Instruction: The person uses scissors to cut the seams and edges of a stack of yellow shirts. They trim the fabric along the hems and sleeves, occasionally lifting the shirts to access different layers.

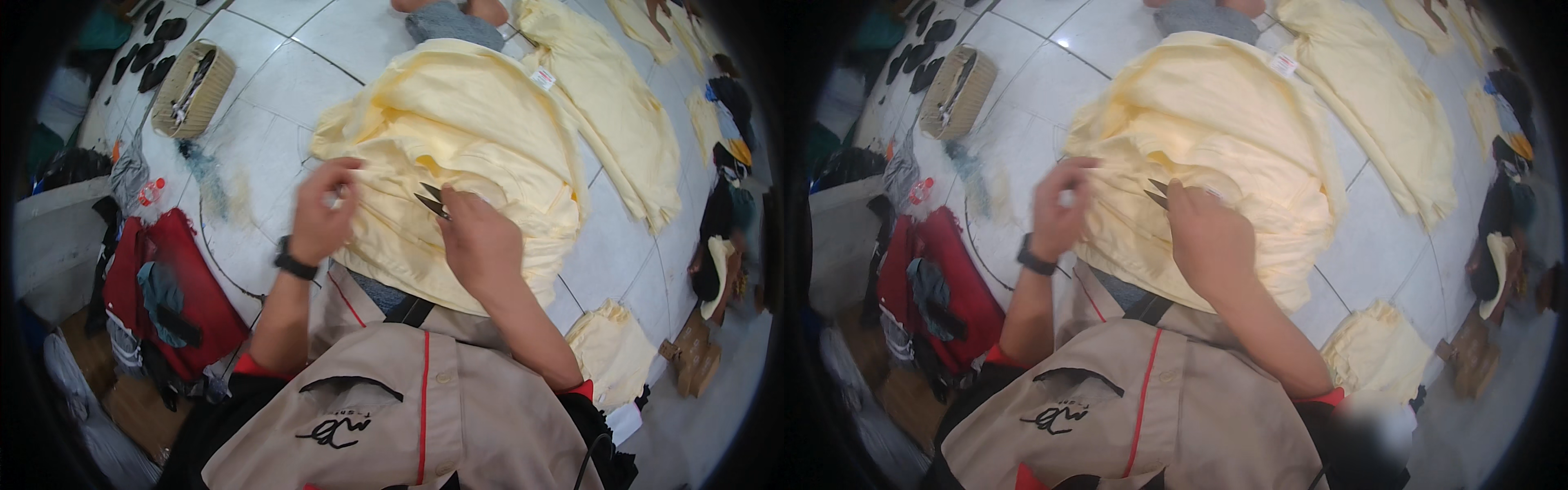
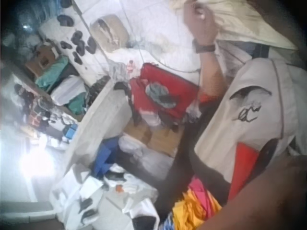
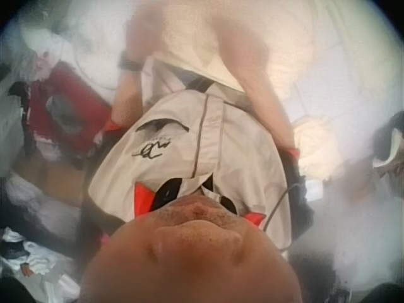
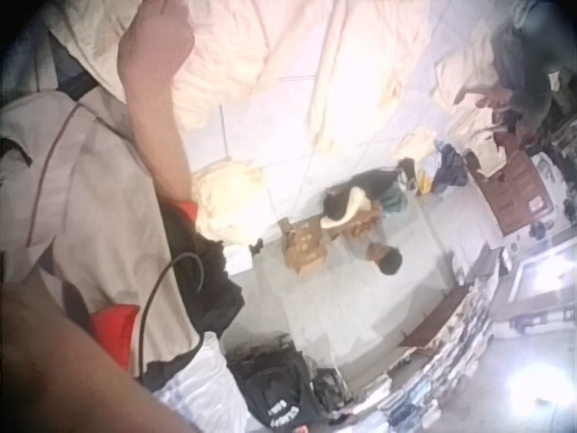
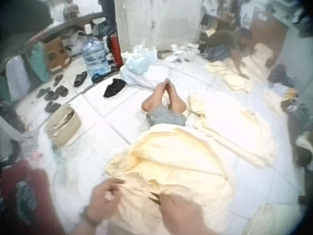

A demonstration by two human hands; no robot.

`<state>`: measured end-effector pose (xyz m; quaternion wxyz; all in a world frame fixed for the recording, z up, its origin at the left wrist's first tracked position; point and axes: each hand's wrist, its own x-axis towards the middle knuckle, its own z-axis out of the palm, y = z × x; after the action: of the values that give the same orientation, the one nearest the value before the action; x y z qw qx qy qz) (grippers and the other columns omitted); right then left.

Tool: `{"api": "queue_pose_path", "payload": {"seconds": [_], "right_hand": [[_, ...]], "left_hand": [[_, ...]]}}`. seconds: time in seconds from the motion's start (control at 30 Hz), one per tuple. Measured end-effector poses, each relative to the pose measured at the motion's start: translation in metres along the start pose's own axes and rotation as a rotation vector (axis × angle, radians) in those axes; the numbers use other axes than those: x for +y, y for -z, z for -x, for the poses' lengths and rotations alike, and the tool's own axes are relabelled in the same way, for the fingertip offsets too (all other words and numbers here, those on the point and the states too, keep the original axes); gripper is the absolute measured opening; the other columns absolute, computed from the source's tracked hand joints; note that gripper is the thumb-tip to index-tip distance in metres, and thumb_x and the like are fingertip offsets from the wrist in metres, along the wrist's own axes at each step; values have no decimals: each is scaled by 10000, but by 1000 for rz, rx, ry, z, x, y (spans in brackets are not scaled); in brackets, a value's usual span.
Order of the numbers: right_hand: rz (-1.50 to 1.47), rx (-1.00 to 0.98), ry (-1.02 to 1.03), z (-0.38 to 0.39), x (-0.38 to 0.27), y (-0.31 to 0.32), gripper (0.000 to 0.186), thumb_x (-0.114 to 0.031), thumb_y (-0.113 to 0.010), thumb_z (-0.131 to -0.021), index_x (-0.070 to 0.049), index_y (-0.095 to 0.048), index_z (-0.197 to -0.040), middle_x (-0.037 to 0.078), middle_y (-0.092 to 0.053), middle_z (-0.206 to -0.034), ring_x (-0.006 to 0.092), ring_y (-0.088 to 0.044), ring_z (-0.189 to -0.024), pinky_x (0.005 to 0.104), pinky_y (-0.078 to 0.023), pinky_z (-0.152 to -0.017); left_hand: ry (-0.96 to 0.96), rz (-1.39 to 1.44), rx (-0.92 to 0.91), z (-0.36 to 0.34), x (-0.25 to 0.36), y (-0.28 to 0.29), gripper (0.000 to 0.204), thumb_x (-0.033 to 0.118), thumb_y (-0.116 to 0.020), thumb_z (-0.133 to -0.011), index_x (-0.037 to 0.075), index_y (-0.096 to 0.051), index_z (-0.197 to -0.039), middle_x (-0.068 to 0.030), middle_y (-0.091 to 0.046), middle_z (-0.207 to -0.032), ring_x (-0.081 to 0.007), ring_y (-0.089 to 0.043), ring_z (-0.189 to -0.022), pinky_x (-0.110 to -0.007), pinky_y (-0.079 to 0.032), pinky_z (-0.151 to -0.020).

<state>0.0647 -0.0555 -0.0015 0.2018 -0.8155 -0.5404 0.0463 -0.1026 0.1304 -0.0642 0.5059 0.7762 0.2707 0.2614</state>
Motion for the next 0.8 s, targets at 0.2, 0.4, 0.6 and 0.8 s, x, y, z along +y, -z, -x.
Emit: {"api": "queue_pose_path", "payload": {"seconds": [0.2, 0.4, 0.6, 0.8], "right_hand": [[-556, 254, -556, 42, 82, 66, 380, 13, -775, -873, -5, -701, -1246, 60, -734, -1021, 98, -649, -778, 253, -538, -642], [-622, 217, -557, 63, 97, 53, 350, 3, -775, -891, 6, -714, -1236, 65, -710, -1145, 155, -697, -956, 286, -579, -774], [-452, 81, -403, 74, 82, 77, 244, 31, -769, -829, -12, -719, -1065, 72, -707, -1072, 160, -620, -789, 289, -484, -643], [-590, -86, -442, 110, 91, 73, 118, 17, -760, -882, 7, -711, -988, 12, -676, -869, 59, -451, -663, 235, -360, -580]], "left_hand": [[67, -812, 103, 42, -54, 91, 265, 55, -726, -917, 25, -676, -1175, -184, -689, -1290, -353, -614, -1226, -440, -473, -1056], [-103, -185, -149, -1, 38, -29, 393, 115, -772, -913, 32, -667, -1282, -193, -657, -1355, -369, -596, -1283, -445, -431, -1134], [-395, -246, -356, -6, 81, -108, 302, 76, -798, -815, 61, -680, -1093, -129, -680, -1187, -351, -628, -1124, -454, -465, -1018], [-369, -142, -508, 26, 87, -83, 158, 98, -777, -864, 66, -673, -978, -99, -692, -961, -322, -645, -929, -418, -484, -912]]}}
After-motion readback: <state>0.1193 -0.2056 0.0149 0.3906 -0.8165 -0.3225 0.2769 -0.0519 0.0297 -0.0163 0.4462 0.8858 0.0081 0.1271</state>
